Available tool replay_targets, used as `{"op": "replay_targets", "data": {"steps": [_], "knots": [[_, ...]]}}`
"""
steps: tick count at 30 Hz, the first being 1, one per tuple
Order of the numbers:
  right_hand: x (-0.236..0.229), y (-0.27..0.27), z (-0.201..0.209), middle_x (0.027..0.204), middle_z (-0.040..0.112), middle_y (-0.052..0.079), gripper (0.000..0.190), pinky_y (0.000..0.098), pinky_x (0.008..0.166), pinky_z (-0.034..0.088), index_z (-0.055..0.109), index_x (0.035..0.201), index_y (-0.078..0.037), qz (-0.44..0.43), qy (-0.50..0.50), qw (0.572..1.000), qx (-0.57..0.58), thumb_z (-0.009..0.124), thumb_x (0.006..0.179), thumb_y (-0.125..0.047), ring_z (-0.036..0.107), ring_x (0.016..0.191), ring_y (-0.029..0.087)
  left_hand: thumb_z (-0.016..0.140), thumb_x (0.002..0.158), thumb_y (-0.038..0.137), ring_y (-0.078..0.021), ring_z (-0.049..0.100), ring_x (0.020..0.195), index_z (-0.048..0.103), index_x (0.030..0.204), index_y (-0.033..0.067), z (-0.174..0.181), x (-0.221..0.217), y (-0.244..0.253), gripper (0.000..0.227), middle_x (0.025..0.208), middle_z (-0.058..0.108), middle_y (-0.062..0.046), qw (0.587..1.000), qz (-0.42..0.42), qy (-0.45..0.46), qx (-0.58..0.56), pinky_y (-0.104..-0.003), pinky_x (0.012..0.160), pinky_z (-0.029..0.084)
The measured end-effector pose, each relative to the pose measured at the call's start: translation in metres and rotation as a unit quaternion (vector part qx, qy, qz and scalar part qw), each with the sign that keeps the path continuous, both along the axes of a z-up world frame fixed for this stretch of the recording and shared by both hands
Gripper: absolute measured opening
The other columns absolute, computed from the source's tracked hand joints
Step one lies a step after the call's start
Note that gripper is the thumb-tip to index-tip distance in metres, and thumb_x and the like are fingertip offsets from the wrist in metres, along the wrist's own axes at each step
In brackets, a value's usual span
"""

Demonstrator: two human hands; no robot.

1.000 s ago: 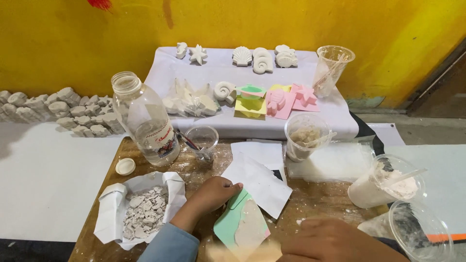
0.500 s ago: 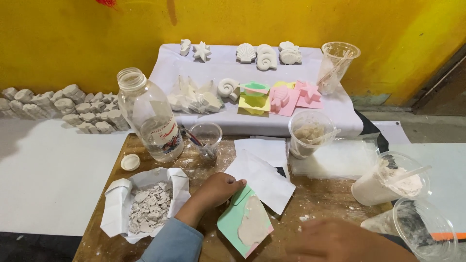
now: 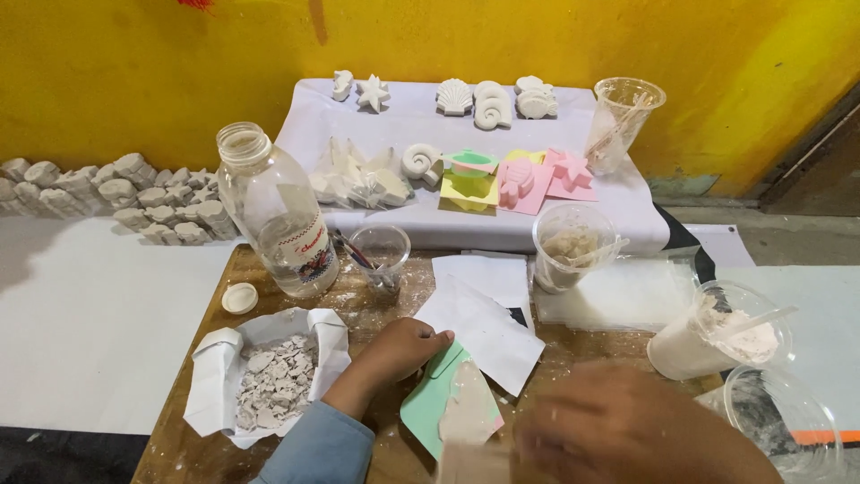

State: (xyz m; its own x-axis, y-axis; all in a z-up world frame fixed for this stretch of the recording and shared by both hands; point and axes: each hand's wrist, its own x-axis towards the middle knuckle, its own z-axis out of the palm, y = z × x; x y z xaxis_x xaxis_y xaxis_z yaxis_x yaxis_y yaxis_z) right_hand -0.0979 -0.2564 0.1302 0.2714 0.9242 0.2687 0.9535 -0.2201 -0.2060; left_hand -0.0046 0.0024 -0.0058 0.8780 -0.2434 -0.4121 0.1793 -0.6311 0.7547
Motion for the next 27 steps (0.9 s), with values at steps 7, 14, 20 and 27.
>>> {"op": "replay_targets", "data": {"steps": [7,14,20,27], "knots": [[0.002,-0.013,-0.018,0.099,0.074,0.002,0.016,0.0375,0.079,0.053,0.07,0.105,-0.015,-0.113,0.114,0.987,-0.03,0.065,0.092,-0.024,0.068,0.089,0.023,0.063,0.099,0.04,-0.0158,0.055,0.056,0.065,0.069,0.0029,-0.002,0.001,0.001,0.048,0.064,0.062,-0.006,1.0,0.006,0.008,0.011,-0.03,0.058,0.049],[-0.002,0.007,0.011,0.085,0.076,-0.007,0.008,0.0279,0.057,0.057,0.071,0.089,-0.02,-0.167,0.01,0.986,-0.001,0.074,0.085,-0.026,0.071,0.067,0.011,0.064,0.099,0.038,-0.016,0.056,0.058,0.065,0.069,0.0016,-0.004,0.005,0.001,0.048,0.065,0.062,-0.007,1.0,0.005,0.003,0.0,-0.031,0.059,0.051],[-0.004,-0.001,-0.001,0.088,0.068,0.003,0.009,0.0338,0.065,0.059,0.067,0.1,-0.011,-0.005,0.049,0.999,-0.017,0.07,0.094,-0.017,0.071,0.076,0.018,0.061,0.101,0.042,-0.0139,0.058,0.055,0.07,0.074,0.0061,0.006,0.002,-0.001,0.046,0.066,0.065,-0.005,0.999,-0.008,0.004,0.043,-0.027,0.055,0.049],[-0.003,0.019,0.02,0.077,0.077,-0.012,0.007,0.0296,0.056,0.053,0.072,0.085,-0.023,-0.339,-0.039,0.939,0.047,0.074,0.082,-0.028,0.067,0.056,0.01,0.064,0.089,0.03,-0.0144,0.063,0.066,0.078,0.104,-0.0007,-0.018,0.007,0.0,0.037,0.08,0.074,-0.007,1.0,0.017,-0.013,-0.022,-0.029,0.061,0.051]]}}
